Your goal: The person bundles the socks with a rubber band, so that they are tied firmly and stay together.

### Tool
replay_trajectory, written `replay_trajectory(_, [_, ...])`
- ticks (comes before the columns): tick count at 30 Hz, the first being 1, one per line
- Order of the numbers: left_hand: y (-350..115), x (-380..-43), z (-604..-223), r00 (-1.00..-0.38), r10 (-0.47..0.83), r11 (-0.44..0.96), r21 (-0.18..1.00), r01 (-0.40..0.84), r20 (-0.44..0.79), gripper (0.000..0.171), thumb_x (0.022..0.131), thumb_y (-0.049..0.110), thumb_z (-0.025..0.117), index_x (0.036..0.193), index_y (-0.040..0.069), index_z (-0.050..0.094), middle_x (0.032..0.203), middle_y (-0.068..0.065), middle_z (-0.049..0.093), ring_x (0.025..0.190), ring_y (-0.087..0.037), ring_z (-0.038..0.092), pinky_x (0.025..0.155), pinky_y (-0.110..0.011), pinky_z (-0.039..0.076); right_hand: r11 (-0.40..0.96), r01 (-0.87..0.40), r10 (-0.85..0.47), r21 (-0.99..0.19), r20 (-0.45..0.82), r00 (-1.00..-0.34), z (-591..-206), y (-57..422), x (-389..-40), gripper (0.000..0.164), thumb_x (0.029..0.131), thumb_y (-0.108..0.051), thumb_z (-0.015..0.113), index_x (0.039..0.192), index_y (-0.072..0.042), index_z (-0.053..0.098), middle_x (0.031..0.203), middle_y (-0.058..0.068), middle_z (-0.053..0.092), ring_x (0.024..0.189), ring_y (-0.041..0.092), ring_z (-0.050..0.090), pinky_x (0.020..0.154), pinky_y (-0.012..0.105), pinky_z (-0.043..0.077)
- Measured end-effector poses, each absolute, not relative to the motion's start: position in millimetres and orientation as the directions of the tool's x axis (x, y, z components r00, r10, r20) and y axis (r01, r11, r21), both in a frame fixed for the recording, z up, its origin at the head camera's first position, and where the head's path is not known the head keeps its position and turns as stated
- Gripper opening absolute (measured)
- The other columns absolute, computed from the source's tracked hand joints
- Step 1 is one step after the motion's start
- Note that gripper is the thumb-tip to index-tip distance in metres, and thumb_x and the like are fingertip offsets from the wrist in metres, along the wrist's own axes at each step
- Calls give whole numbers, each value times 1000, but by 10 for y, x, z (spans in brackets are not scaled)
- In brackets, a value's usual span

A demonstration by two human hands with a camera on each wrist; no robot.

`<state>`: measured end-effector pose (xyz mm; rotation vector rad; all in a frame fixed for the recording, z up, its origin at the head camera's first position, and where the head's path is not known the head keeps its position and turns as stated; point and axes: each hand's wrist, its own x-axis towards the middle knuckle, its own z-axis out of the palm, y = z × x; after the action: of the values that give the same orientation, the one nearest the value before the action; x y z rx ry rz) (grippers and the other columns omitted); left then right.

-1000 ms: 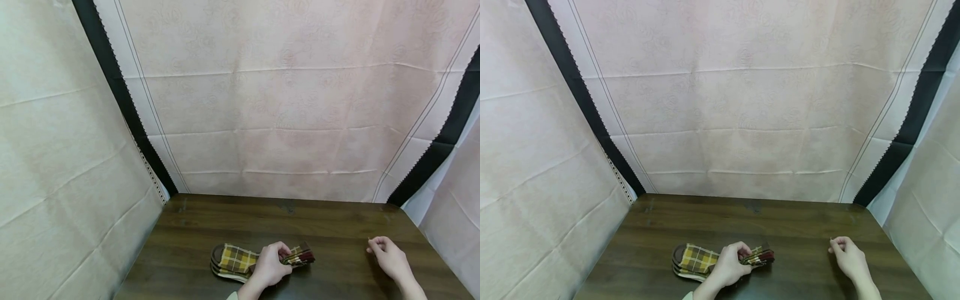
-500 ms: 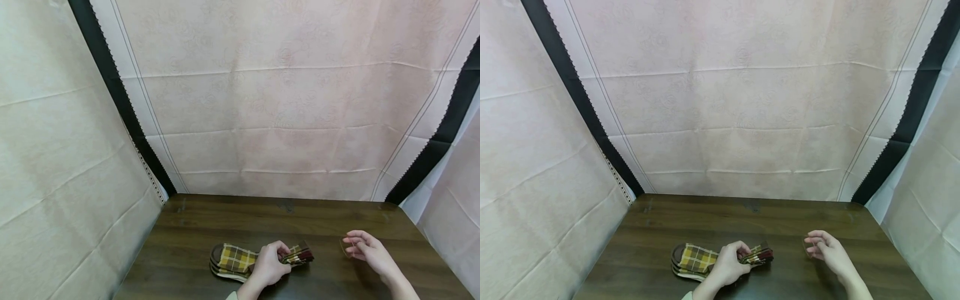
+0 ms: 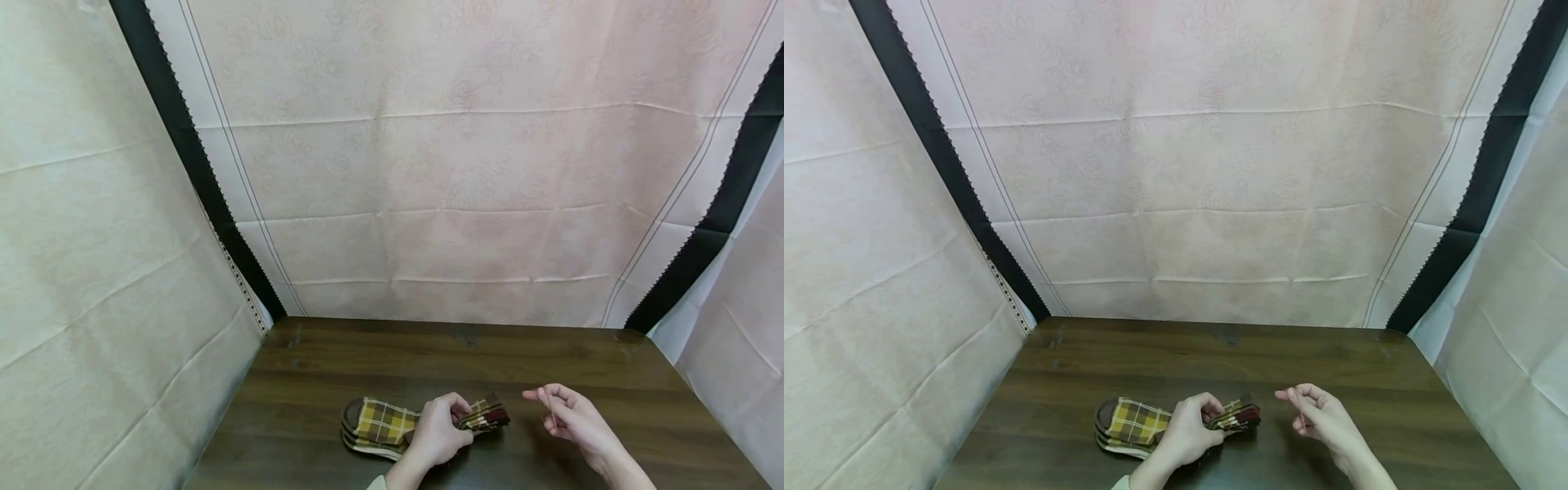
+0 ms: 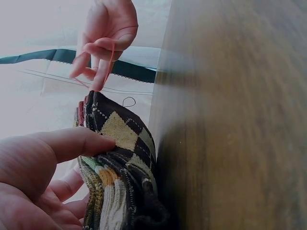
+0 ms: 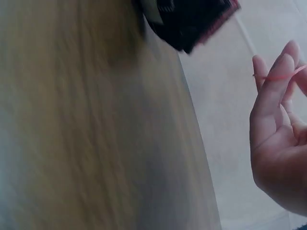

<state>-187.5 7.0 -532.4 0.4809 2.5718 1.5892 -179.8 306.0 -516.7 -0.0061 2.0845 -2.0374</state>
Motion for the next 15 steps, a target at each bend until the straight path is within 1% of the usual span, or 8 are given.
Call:
replay_trajectory(2, [70, -1880, -5333, -948, 304, 411, 884, 221, 95, 33, 75, -1, 86, 94, 23, 73, 85, 17, 63, 78, -1, 54, 71, -26, 50, 40, 164, -179, -986, -169, -969, -5183, 3004, -1787, 37, 114, -33, 55, 133, -2, 62, 131, -2, 75, 81, 14, 71, 75, 27, 61])
replay_trajectory(3, [71, -1879, -5336, -948, 304, 411, 885, 220, 95, 33, 75, -1, 86, 94, 23, 73, 85, 17, 63, 78, -1, 55, 72, -26, 50, 42, 162, -193, -986, -167, -967, -5198, 2979, -1781, 45, 114, -32, 55, 141, 4, 58, 136, 3, 72, 89, 17, 73, 80, 30, 62])
replay_trajectory(5, [71, -1882, -5338, -948, 304, 411, 884, 223, 98, 33, 75, -1, 86, 94, 23, 73, 84, 17, 63, 78, -1, 55, 72, -26, 50, 36, 161, -236, -986, -165, -958, -5236, 2937, -1775, 57, 115, -28, 55, 153, 11, 43, 149, 17, 62, 106, 22, 74, 91, 36, 62])
replay_trajectory(7, [70, -1880, -5336, -948, 304, 415, 884, 216, 88, 33, 75, 0, 87, 94, 24, 73, 84, 18, 63, 78, 0, 54, 72, -26, 50, 20, 165, -280, -986, -164, -946, -5279, 2888, -1773, 67, 113, -22, 57, 159, 17, 28, 159, 31, 45, 118, 26, 70, 98, 42, 59])
replay_trajectory(9, [70, -1877, -5331, -948, 305, 416, 883, 217, 89, 33, 75, 0, 87, 94, 24, 73, 84, 18, 63, 77, 0, 54, 71, -27, 49, 13, 178, -323, -984, -172, -931, -5311, 2826, -1768, 75, 111, -17, 62, 161, 17, 18, 165, 39, 27, 124, 26, 65, 101, 46, 57])
replay_trajectory(11, [67, -1875, -5336, -946, 308, 412, 883, 225, 98, 32, 75, 0, 87, 93, 24, 74, 84, 19, 63, 77, 0, 55, 70, -26, 50, -2, 194, -365, -981, -180, -913, -5329, 2745, -1774, 82, 108, -13, 66, 163, 14, 13, 167, 41, 14, 125, 26, 63, 101, 48, 57])
replay_trajectory(12, [65, -1875, -5338, -945, 312, 409, 883, 230, 102, 32, 75, 0, 86, 93, 23, 74, 84, 19, 63, 77, 1, 55, 69, -26, 50, -6, 191, -386, -982, -174, -906, -5330, 2702, -1780, 85, 106, -12, 69, 164, 12, 12, 166, 42, 11, 126, 26, 62, 100, 49, 58])
replay_trajectory(15, [62, -1875, -5342, -938, 328, 399, 884, 245, 112, 32, 74, -3, 86, 91, 23, 76, 82, 19, 65, 75, 2, 57, 68, -25, 50, 21, 162, -433, -987, -155, -888, -5316, 2579, -1826, 90, 101, -9, 74, 166, 5, 13, 167, 39, 12, 132, 30, 55, 99, 45, 58])
